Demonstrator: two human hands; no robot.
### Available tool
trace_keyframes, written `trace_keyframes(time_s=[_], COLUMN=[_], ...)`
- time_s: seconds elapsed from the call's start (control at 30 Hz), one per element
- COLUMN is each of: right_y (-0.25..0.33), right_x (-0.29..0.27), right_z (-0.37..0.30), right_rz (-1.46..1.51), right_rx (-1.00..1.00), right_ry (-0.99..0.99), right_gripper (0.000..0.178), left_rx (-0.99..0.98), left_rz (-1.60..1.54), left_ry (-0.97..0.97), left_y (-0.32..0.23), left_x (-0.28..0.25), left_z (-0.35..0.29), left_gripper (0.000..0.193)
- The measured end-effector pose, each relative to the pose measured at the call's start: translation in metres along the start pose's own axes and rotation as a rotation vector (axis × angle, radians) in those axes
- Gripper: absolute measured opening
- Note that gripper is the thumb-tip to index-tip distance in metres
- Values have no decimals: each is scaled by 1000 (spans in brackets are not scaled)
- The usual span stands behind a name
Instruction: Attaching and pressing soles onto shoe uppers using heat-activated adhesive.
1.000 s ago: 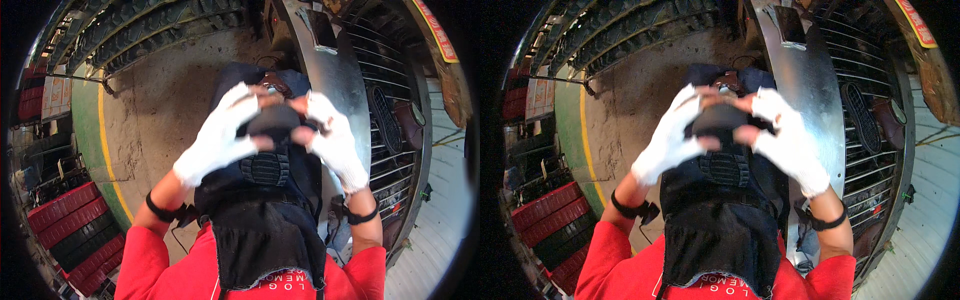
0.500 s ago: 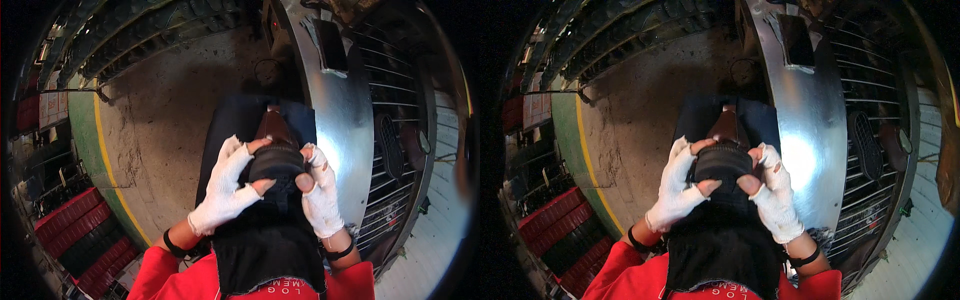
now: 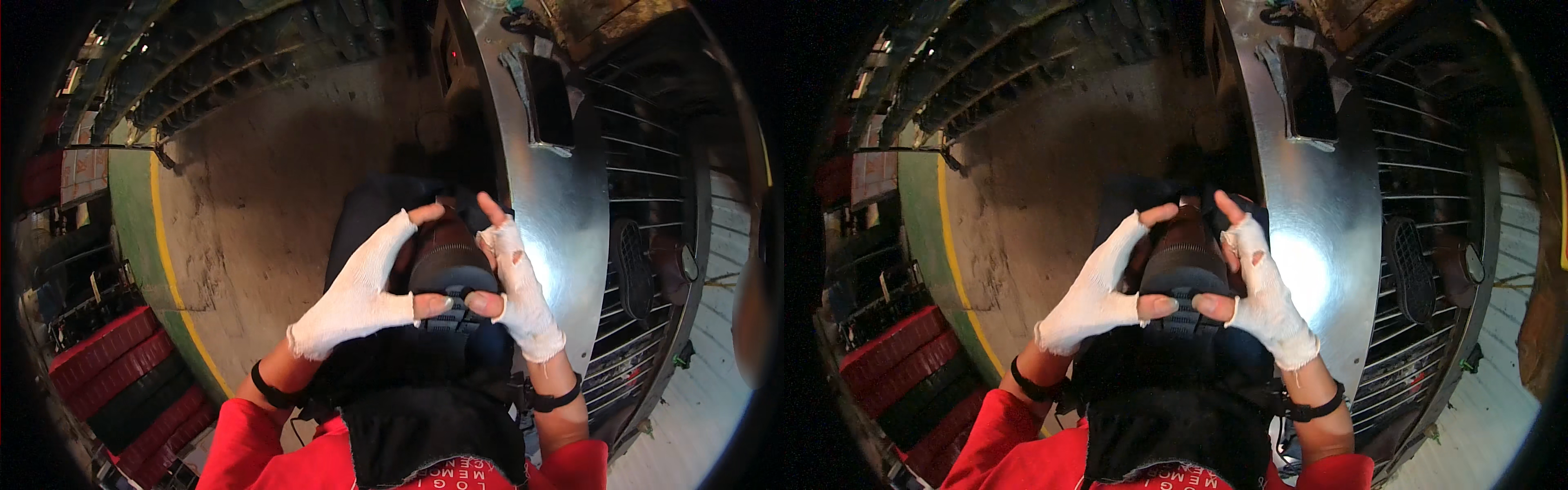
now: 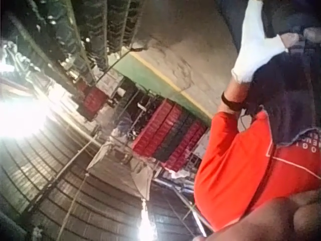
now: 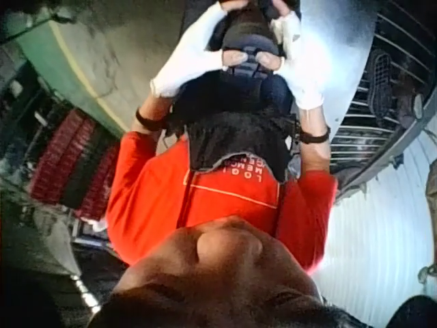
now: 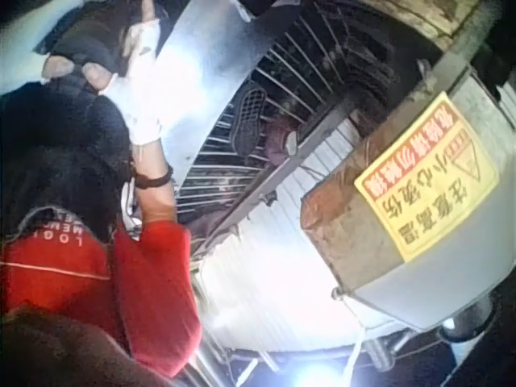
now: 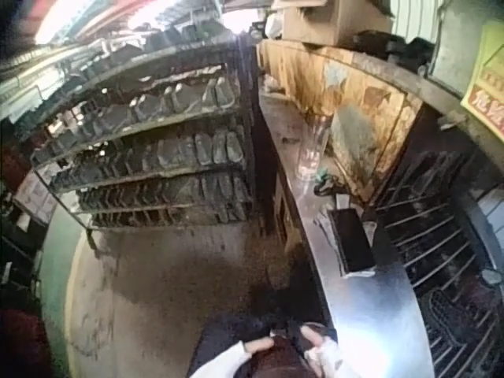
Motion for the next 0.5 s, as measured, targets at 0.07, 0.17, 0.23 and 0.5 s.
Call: trace_keyframes(time_s=[0.07, 0.17, 0.23, 0.5], right_y=[12, 37, 56, 48], right_x=[8, 17, 24, -39], right_z=[1, -19, -54, -162], right_rz=[89, -180, -321, 456], right_rx=[-30, -137, -294, 229], right_ry=[44, 55, 50, -314], right_gripper=[95, 78, 83, 85], left_rx=[-9, 64, 158, 745], left_rz=[34, 120, -5, 630], left_ry=[20, 92, 148, 482], left_y=[2, -2, -10, -110], left_x=[-1, 5, 22, 111], left_z=[-4, -24, -46, -66], left_gripper=[116, 138, 147, 118])
Point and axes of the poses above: each hand's wrist, its own z-axis towards the middle knuckle, its own x-axis out of the palm, y = z × x, the point moved 5 cm from there along z, towards the middle knuckle, and after that the axes turned 1 degree about -y, right-handed, at the moved point
